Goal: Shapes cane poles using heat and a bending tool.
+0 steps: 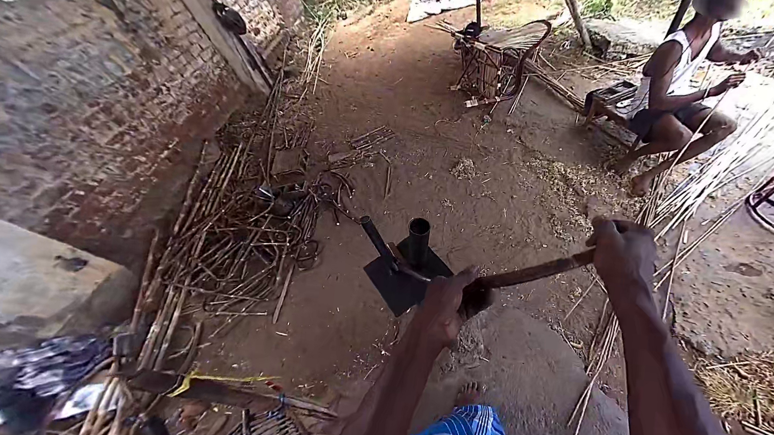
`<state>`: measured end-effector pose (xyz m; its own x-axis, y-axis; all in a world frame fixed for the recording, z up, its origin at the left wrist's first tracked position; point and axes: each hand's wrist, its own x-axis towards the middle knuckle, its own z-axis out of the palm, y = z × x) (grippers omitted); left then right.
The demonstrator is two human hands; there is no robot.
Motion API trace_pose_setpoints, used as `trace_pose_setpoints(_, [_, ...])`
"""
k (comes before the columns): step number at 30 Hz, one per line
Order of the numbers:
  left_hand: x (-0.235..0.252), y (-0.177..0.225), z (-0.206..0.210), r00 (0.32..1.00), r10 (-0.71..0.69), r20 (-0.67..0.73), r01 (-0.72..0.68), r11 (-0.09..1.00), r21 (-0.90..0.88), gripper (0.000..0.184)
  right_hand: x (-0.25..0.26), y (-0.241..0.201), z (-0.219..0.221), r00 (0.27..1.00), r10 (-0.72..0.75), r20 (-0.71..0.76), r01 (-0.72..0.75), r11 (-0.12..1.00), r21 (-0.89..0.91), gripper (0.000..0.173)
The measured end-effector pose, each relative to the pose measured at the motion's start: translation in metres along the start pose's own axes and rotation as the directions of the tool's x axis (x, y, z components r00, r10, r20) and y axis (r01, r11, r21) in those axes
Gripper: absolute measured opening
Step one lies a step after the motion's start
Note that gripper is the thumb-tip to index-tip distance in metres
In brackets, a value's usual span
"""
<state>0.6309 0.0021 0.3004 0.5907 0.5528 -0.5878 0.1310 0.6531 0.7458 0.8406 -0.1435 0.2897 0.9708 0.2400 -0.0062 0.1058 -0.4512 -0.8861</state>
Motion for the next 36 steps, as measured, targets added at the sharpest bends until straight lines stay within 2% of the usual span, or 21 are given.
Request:
trace_pose_setpoints(2, [-0.002, -0.002, -0.006, 1.0, -0.018, 0.024, 0.019, 1.0, -0.015, 0.033, -0.001, 0.001, 0.004, 0.999, -0.04, 0.02, 0.039, 0.998, 0.049, 0.052])
trace_pose_setpoints(4, [-0.027, -0.004, -0.029, 0.996, -0.002, 0.088, -0.004, 0.997, 0.074, 0.035, -0.073, -0.004, -0.022, 0.98, -0.2, 0.004, 0.2, 0.98, -0.005, 0.059])
trace_pose_setpoints(5, [-0.035, -0.008, -0.04, 0.996, -0.004, 0.09, -0.006, 0.993, 0.115, 0.033, -0.117, 0.003, -0.031, 0.973, -0.228, -0.025, 0.228, 0.973, -0.028, 0.062])
trace_pose_setpoints(7, [-0.046, -0.023, -0.058, 0.994, -0.057, 0.093, 0.045, 0.99, 0.13, 0.032, -0.187, 0.028, -0.041, 0.981, -0.176, -0.082, 0.176, 0.984, -0.004, 0.055])
trace_pose_setpoints(9, [-0.057, -0.035, -0.059, 0.987, -0.102, 0.127, 0.089, 0.991, 0.1, 0.035, -0.206, 0.044, -0.049, 0.984, -0.082, -0.156, 0.104, 0.984, 0.143, 0.044])
trace_pose_setpoints(11, [-0.054, -0.037, -0.045, 0.98, -0.115, 0.16, 0.104, 0.992, 0.077, 0.031, -0.173, 0.05, -0.053, 0.971, -0.036, -0.235, 0.077, 0.983, 0.169, 0.045])
trace_pose_setpoints(13, [-0.034, -0.034, -0.015, 0.982, -0.084, 0.171, 0.078, 0.996, 0.041, 0.027, -0.091, 0.049, -0.047, 0.962, 0.002, -0.273, 0.049, 0.983, 0.178, 0.049])
trace_pose_setpoints(15, [-0.023, -0.032, 0.014, 0.99, -0.025, 0.137, 0.029, 0.999, -0.028, 0.03, -0.002, 0.043, -0.027, 0.979, 0.071, -0.193, -0.017, 0.964, 0.264, 0.048])
trace_pose_setpoints(17, [-0.023, -0.03, 0.023, 0.992, -0.002, 0.13, 0.014, 0.995, -0.094, 0.035, 0.027, 0.031, -0.023, 0.989, 0.053, -0.137, -0.014, 0.964, 0.267, 0.059])
trace_pose_setpoints(19, [-0.028, -0.033, 0.011, 0.992, -0.011, 0.129, 0.021, 0.997, -0.078, 0.033, -0.018, 0.04, -0.042, 0.989, -0.064, -0.135, 0.102, 0.948, 0.3, 0.069])
trace_pose_setpoints(20, [-0.031, -0.034, 0.002, 0.991, -0.016, 0.134, 0.023, 0.998, -0.051, 0.032, -0.06, 0.054, -0.056, 0.993, -0.059, -0.098, 0.09, 0.933, 0.348, 0.075])
trace_pose_setpoints(22, [-0.048, -0.038, -0.011, 0.988, 0.03, 0.151, -0.031, 1.0, 0.001, 0.031, -0.135, 0.089, -0.077, 0.996, 0.089, -0.028, -0.061, 0.849, 0.526, 0.094])
trace_pose_setpoints(24, [-0.079, -0.048, -0.024, 0.977, 0.135, 0.165, -0.147, 0.987, 0.066, 0.036, -0.189, 0.136, -0.076, 0.964, 0.267, 0.005, -0.201, 0.712, 0.673, 0.098])
trace_pose_setpoints(26, [-0.1, -0.055, -0.027, 0.936, 0.295, 0.191, -0.308, 0.951, 0.041, 0.051, -0.215, 0.157, -0.069, 0.981, 0.186, 0.051, -0.162, 0.649, 0.743, 0.102])
trace_pose_setpoints(28, [-0.116, -0.057, -0.035, 0.897, 0.405, 0.178, -0.41, 0.912, -0.012, 0.061, -0.23, 0.145, -0.059, 0.993, -0.049, 0.104, -0.05, 0.635, 0.771, 0.106])
trace_pose_setpoints(30, [-0.129, -0.057, -0.055, 0.894, 0.408, 0.186, -0.405, 0.913, -0.054, 0.057, -0.237, 0.117, -0.049, 0.95, -0.233, 0.207, -0.023, 0.611, 0.791, 0.091])
trace_pose_setpoints(31, [-0.132, -0.058, -0.07, 0.911, 0.364, 0.193, -0.359, 0.931, -0.062, 0.054, -0.24, 0.099, -0.043, 0.924, -0.286, 0.253, -0.042, 0.581, 0.813, 0.079])
trace_pose_setpoints(32, [-0.132, -0.061, -0.09, 0.937, 0.295, 0.188, -0.292, 0.955, -0.047, 0.052, -0.243, 0.08, -0.035, 0.9, -0.32, 0.296, -0.066, 0.571, 0.818, 0.058])
trace_pose_setpoints(33, [-0.13, -0.065, -0.114, 0.964, 0.21, 0.163, -0.213, 0.977, -0.002, 0.054, -0.248, 0.061, -0.022, 0.875, -0.348, 0.335, -0.054, 0.618, 0.784, 0.039])
trace_pose_setpoints(34, [-0.126, -0.073, -0.143, 0.986, 0.121, 0.113, -0.128, 0.99, 0.056, 0.056, -0.253, 0.046, -0.006, 0.832, -0.396, 0.39, 0.011, 0.714, 0.701, 0.028])
trace_pose_setpoints(36, [-0.117, -0.106, -0.211, 0.999, -0.002, -0.046, 0.007, 0.993, 0.119, 0.05, -0.268, 0.03, 0.04, 0.707, -0.448, 0.548, 0.211, 0.872, 0.441, 0.023])
